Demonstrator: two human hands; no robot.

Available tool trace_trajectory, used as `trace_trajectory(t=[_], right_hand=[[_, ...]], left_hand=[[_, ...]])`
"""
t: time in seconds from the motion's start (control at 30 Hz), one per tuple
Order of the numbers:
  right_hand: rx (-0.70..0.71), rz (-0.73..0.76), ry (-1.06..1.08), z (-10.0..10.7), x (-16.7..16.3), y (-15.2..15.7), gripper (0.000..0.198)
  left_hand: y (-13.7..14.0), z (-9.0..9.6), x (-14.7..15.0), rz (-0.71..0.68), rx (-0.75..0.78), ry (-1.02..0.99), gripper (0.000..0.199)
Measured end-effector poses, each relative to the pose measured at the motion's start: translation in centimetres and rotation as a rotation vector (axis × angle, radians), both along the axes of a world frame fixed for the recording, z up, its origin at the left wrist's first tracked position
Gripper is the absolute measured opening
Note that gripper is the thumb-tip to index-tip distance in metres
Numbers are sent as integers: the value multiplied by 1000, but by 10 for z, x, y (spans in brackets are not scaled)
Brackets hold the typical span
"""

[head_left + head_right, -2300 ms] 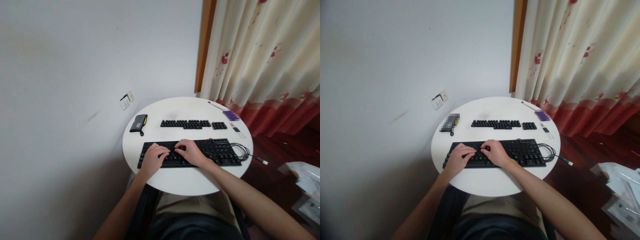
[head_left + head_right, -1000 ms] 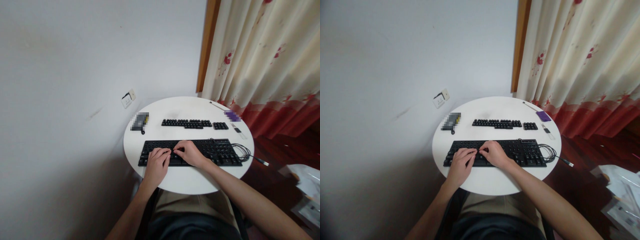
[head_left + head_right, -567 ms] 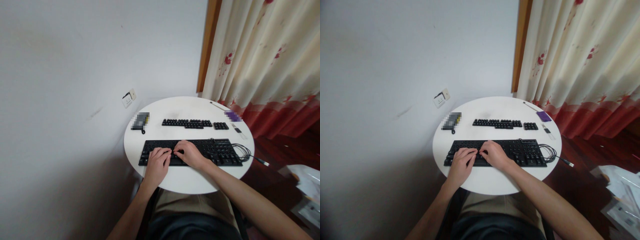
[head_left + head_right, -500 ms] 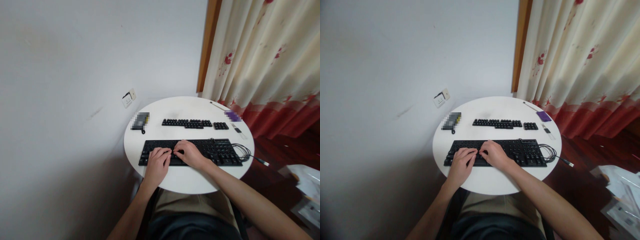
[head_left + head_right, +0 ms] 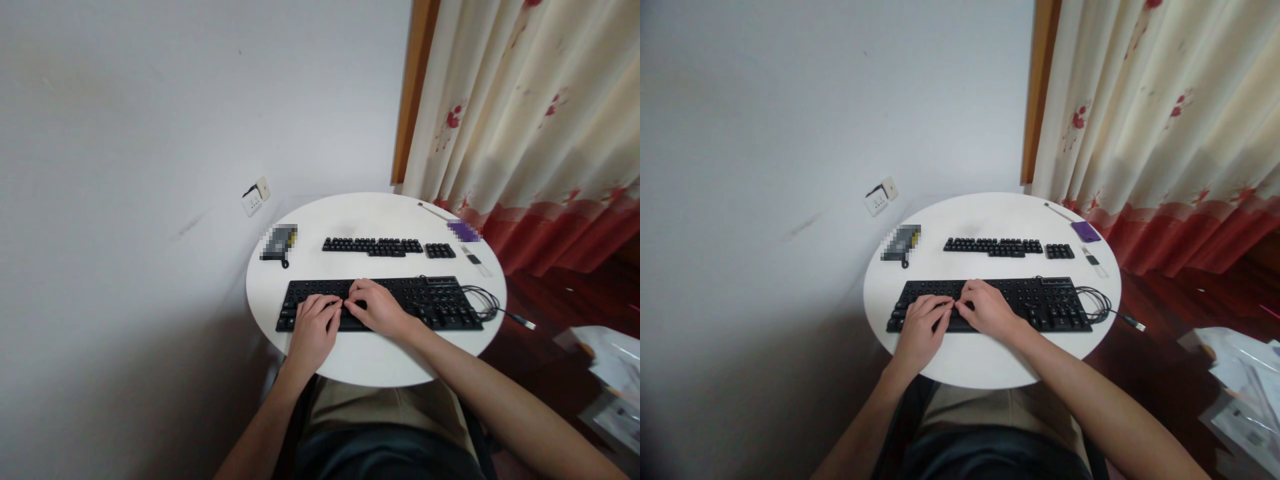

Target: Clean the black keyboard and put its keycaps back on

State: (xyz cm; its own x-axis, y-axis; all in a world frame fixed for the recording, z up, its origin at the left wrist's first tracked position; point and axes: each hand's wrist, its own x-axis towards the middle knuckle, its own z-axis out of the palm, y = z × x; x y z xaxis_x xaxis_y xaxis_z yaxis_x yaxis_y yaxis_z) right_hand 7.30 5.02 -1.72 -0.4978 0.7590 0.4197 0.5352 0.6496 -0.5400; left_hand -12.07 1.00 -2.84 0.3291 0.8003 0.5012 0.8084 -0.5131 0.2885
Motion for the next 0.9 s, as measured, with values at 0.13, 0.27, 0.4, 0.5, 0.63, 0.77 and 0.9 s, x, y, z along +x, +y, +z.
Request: trace_trajectory(t=[0.13, 0.27, 0.4, 0.5, 0.63, 0.77, 0.9], right_hand=[[0, -2, 5, -2, 0, 0, 17], [1, -4, 5, -3, 0, 1, 18], [-8, -4, 4, -2, 0, 1, 18], [-12, -4, 4, -1, -1, 0, 19], [-13, -2, 0, -2, -1, 0, 19], [-17, -7, -10, -2, 0, 0, 19], [-15, -23, -24, -1, 0, 0, 19]], left_hand=[[0, 0, 0, 3, 17, 7, 24], [1, -1, 0, 3, 18, 15, 24], [0, 0, 0, 5, 19, 15, 24], [0, 1, 1, 9, 15, 13, 23], [0, 2, 0, 11, 11, 18, 24], [-1, 2, 0, 12, 8, 26, 25], [-2, 3, 2, 19, 3, 48, 24]])
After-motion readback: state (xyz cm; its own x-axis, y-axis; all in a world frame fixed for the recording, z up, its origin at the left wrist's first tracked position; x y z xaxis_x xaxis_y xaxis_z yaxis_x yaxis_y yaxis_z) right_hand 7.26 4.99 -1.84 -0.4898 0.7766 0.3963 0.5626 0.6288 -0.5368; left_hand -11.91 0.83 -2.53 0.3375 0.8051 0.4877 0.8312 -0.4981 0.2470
